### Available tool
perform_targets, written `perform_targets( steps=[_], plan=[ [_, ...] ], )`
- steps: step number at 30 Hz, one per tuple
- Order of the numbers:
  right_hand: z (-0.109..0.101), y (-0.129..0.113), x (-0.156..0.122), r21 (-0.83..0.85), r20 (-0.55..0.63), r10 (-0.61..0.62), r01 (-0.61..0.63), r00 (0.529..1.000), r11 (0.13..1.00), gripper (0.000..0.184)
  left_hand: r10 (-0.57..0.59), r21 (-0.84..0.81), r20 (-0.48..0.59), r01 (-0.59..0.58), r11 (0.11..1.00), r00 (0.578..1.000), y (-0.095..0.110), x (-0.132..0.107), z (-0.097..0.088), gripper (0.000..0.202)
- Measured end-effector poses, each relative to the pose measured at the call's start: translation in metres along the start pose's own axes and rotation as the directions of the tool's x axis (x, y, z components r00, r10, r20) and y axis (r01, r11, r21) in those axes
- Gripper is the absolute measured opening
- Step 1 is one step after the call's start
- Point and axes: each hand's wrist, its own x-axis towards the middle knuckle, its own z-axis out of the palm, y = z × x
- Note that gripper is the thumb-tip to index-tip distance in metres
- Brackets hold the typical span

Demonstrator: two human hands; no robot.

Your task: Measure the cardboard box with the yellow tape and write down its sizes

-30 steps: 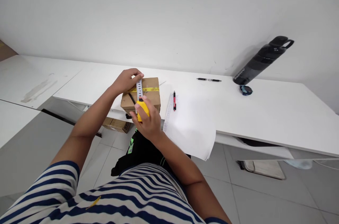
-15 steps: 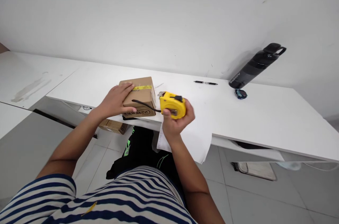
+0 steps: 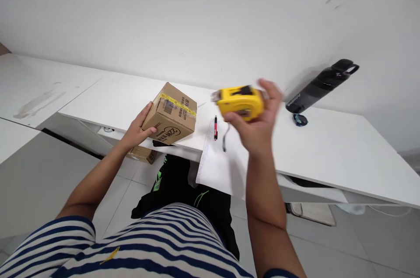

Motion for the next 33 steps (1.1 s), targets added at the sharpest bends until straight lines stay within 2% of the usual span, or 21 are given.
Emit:
perform_targets(
  steps=[2,5,8,12,13,15,17,19,21,24,26,27,31,33],
  plan=[
    [0.037,0.011,0.009,0.091,0.007,0.036,-0.037,0.999,0.995,0.092,0.021,-0.048,0.016,-0.021,0.999,1.000,0.001,0.002,0.018,0.105],
    [0.076,0.022,0.020,0.210,0.087,0.086,-0.102,0.993,0.972,0.080,0.057,-0.115,0.011,-0.055,0.992,0.998,0.001,0.003,0.043,0.107],
    [0.093,0.021,0.030,0.248,0.131,0.093,-0.123,0.987,0.961,0.071,0.084,-0.147,0.009,-0.081,0.986,0.996,-0.002,0.000,0.060,0.103],
    [0.100,0.010,0.046,0.236,0.281,0.068,-0.138,0.957,0.962,0.073,0.076,-0.180,0.116,-0.055,0.982,0.990,-0.006,-0.005,0.069,0.092],
    [0.102,0.009,0.049,0.225,0.318,0.070,-0.147,0.945,0.963,0.074,0.051,-0.208,0.097,-0.030,0.978,0.994,-0.006,-0.005,0.068,0.092],
    [0.104,0.008,0.054,0.204,0.362,0.079,-0.162,0.929,0.966,0.074,-0.054,-0.284,-0.034,0.043,0.958,0.998,0.000,-0.001,0.062,0.091],
    [0.105,0.008,0.055,0.192,0.375,0.079,-0.160,0.924,0.968,0.073,-0.183,-0.334,-0.187,0.113,0.936,0.965,0.011,0.010,0.050,0.081],
    [0.105,0.010,0.053,0.179,0.368,0.060,-0.134,0.928,0.975,0.070,-0.212,-0.293,-0.253,0.134,0.947,0.944,0.028,0.025,0.032,0.067],
    [0.105,0.012,0.050,0.160,0.354,0.037,-0.100,0.934,0.982,0.067,-0.108,-0.142,-0.206,0.080,0.987,0.973,0.047,0.041,0.014,0.056],
    [0.106,0.015,0.046,0.132,0.299,0.008,-0.049,0.954,0.990,0.064,0.014,0.010,0.009,-0.014,1.000,1.000,0.071,0.059,-0.008,0.048],
    [0.107,0.016,0.044,0.126,0.249,-0.015,-0.017,0.968,0.992,0.064,0.006,-0.023,0.117,-0.003,1.000,0.993,0.082,0.065,-0.015,0.048],
    [0.108,0.016,0.043,0.123,0.226,-0.028,0.000,0.974,0.992,0.064,-0.013,-0.044,0.138,0.019,0.999,0.990,0.086,0.067,-0.016,0.049],
    [0.107,0.014,0.043,0.086,0.169,-0.107,0.093,0.980,0.992,0.061,-0.106,-0.085,0.143,0.119,0.989,0.984,0.093,0.073,-0.019,0.060],
    [0.106,0.012,0.044,0.069,0.153,-0.158,0.149,0.975,0.986,0.060,-0.134,-0.187,0.174,0.166,0.968,0.976,0.095,0.076,-0.019,0.064]
  ],
)
